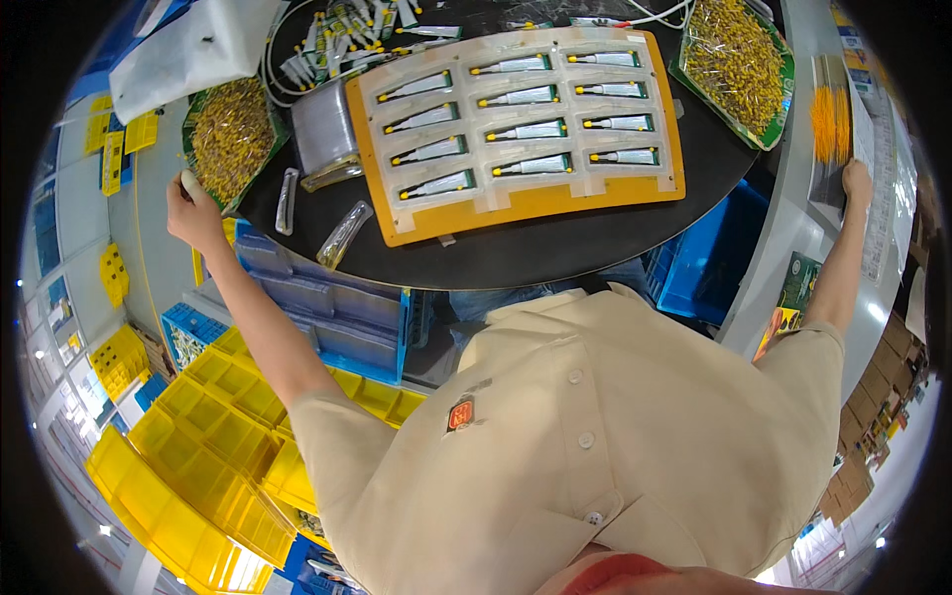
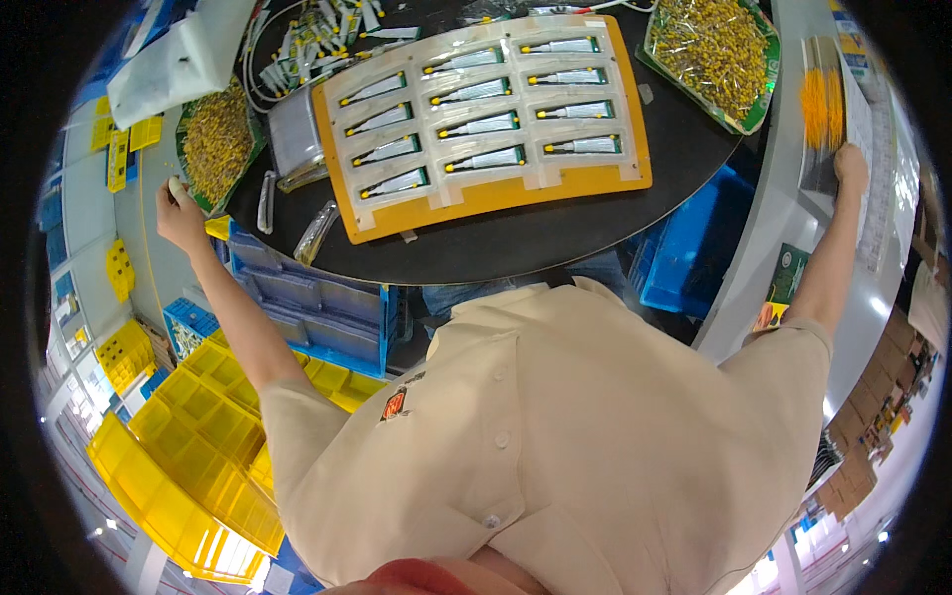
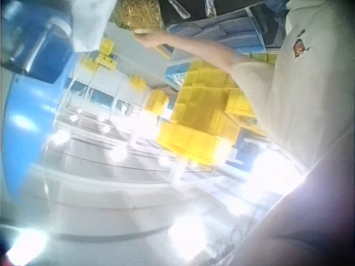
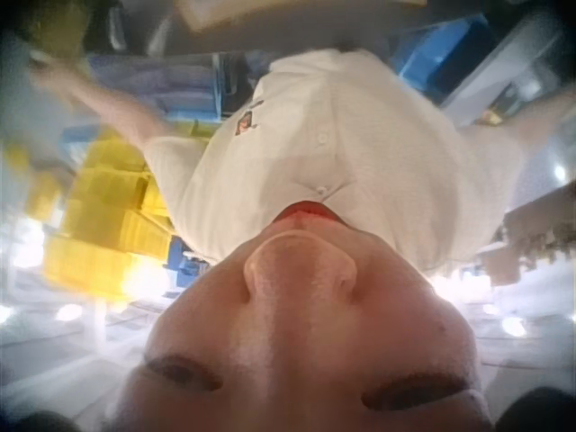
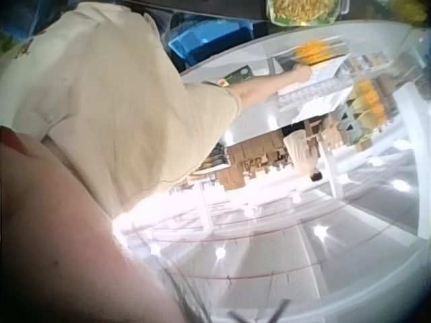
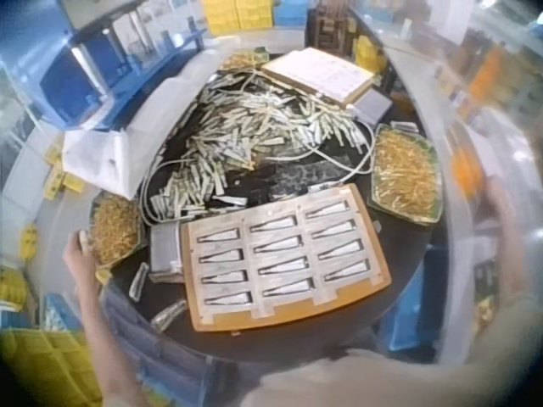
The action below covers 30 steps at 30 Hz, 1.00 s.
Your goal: The person repeatedly places small cylindrical components into a yellow tray, inserts yellow pins into each component, and then covers the tray with a white sheet. The person repeats this cycle multiple times, handling components and pins by hand.
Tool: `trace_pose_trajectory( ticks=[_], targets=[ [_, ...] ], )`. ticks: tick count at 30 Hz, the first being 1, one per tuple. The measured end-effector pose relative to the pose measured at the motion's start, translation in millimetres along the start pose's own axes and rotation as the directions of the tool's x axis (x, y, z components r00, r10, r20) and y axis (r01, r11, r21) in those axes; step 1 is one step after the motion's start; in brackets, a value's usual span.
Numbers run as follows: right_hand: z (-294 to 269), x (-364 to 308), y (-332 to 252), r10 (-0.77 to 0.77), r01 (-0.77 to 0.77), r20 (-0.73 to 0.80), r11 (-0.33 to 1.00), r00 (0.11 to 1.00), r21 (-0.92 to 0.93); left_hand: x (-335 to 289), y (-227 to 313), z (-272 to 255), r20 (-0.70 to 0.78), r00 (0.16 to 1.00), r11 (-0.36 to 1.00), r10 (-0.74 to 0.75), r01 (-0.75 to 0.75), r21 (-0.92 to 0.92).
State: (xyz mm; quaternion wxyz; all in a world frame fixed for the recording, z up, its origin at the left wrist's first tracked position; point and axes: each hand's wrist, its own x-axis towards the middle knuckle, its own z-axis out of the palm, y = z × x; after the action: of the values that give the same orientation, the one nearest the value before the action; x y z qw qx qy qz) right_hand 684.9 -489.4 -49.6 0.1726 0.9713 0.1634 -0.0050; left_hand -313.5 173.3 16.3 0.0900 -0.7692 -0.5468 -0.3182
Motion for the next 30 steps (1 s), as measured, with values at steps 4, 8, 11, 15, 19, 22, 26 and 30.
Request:
trace_pose_trajectory(
  ticks=[4,8,11,15,19,22,26,30],
  targets=[
    [-29.6,-15.7,-13.7,-0.070,0.073,-0.075,0.997,0.995,0.030,24.8,-94.9,31.5,0.148,0.981,0.991,-0.128,0.119,0.067],
    [-109.7,-93.6,-44.4,0.138,-0.062,-0.352,0.974,0.926,0.218,13.9,-124.7,52.9,0.128,0.991,0.987,0.023,-0.043,0.152],
    [-157.7,-200.0,-101.5,0.263,0.124,-0.611,0.848,0.747,0.516,-13.4,-96.6,48.0,0.109,0.994,0.999,-0.015,0.011,0.042],
    [-165.5,-373.4,-224.1,-0.033,0.714,-0.776,0.420,0.629,0.561,-43.2,-5.4,34.0,0.012,0.998,0.964,-0.069,0.070,-0.257],
    [-151.8,-477.7,-314.1,-0.332,0.902,-0.839,0.131,0.430,0.411,-49.5,92.9,24.5,0.071,0.994,0.771,-0.078,0.106,-0.628],
    [-133.2,-517.0,-344.9,-0.490,0.935,-0.797,0.166,0.353,0.312,-56.5,169.6,22.5,0.233,0.965,0.714,0.119,0.080,-0.695],
    [-114.0,-539.0,-360.0,-0.655,0.912,-0.643,0.199,0.396,0.359,-107.3,254.4,36.9,0.520,0.694,0.862,0.498,-0.331,-0.383],
    [-114.3,-522.4,-349.3,-0.815,0.858,-0.452,0.103,0.362,0.503,-142.9,277.8,49.5,0.565,0.638,0.851,0.523,-0.424,-0.309]
  ],
)
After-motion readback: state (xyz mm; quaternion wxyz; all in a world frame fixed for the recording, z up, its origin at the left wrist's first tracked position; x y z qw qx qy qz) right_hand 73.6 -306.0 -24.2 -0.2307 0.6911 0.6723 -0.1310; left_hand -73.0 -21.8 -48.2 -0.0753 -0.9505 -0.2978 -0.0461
